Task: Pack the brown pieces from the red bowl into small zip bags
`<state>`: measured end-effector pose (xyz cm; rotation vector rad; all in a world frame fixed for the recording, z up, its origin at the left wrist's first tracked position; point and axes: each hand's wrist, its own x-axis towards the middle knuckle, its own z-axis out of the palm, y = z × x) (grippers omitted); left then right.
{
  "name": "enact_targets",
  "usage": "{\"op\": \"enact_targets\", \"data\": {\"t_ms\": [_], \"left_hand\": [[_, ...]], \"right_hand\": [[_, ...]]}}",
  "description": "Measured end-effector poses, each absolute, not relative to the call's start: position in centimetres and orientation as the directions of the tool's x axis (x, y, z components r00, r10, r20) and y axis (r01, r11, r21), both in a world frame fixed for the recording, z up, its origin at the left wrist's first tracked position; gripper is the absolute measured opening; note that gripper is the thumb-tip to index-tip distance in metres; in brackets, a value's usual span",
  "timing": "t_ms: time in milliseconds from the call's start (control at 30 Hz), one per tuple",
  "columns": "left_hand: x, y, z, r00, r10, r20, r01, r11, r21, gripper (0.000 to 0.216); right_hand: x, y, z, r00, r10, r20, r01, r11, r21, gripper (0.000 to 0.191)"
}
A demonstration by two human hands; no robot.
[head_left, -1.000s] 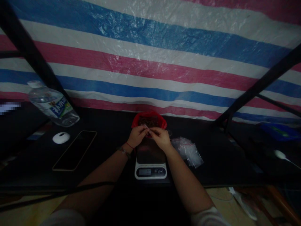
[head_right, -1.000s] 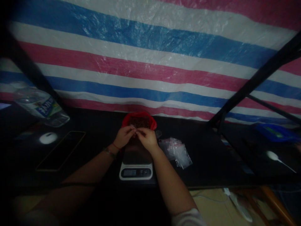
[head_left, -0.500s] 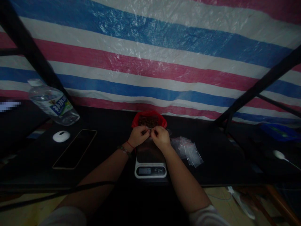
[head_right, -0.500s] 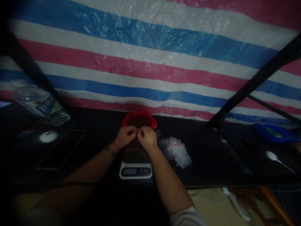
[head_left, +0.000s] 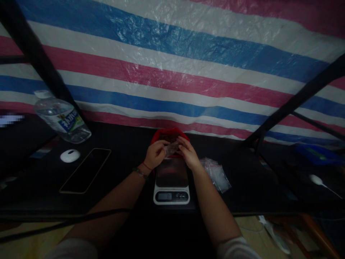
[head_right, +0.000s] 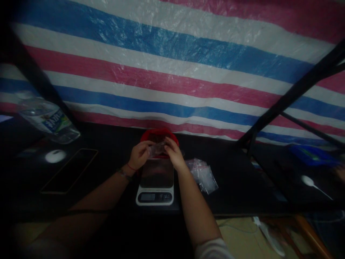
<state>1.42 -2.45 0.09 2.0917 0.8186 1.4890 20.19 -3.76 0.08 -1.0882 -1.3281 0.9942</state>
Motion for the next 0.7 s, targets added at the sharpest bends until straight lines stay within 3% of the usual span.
{"op": "enact_targets", "data": {"t_ms": [67, 167, 333, 400, 467, 567, 700], "left_hand": [[1.4, -2.5, -0.1, 0.227, 0.707, 0.670, 0.186, -0.707, 0.682, 0.016], [1.6, -2.2, -0.4, 0.136, 0.782, 0.608, 0.197, -0.623, 0.757, 0.018], [1.4, -0.9, -1.3, -0.184, 0.797, 0.575, 0.208, -0.540, 0.815, 0.022], [1.1, -0.2, -1.8, -0.249, 0.760, 0.600, 0.276, -0.539, 0.796, 0.026], [0.8, 0.5, -2.5, -0.273, 0.746, 0.608, 0.367, -0.503, 0.783, 0.029], [0.8, 1.3, -3.3, -0.266, 0.756, 0.598, 0.456, -0.448, 0.769, 0.035], [1.1, 1.4, -3.7, -0.214, 0.762, 0.612, 0.466, -0.471, 0.749, 0.044]], "right_hand": [[20.1, -4.0, 0.1, -0.053, 0.992, 0.116, -0.065, 0.112, -0.992, 0.047], [20.3, -4.1, 0.2, -0.118, 0.991, 0.063, -0.176, 0.042, -0.983, 0.041], [21.4, -2.4, 0.5, 0.142, 0.986, 0.091, -0.202, 0.119, -0.972, 0.030], [21.9, -1.2, 1.1, 0.235, 0.957, 0.171, -0.035, 0.184, -0.982, 0.026], [22.4, 0.2, 2.1, 0.215, 0.922, 0.322, 0.273, 0.260, -0.926, 0.023], [22.8, 1.9, 4.2, -0.044, 0.881, 0.471, 0.702, 0.363, -0.612, 0.022], [22.5, 3.2, 6.6, -0.269, 0.854, 0.446, 0.869, 0.415, -0.270, 0.025]]}}
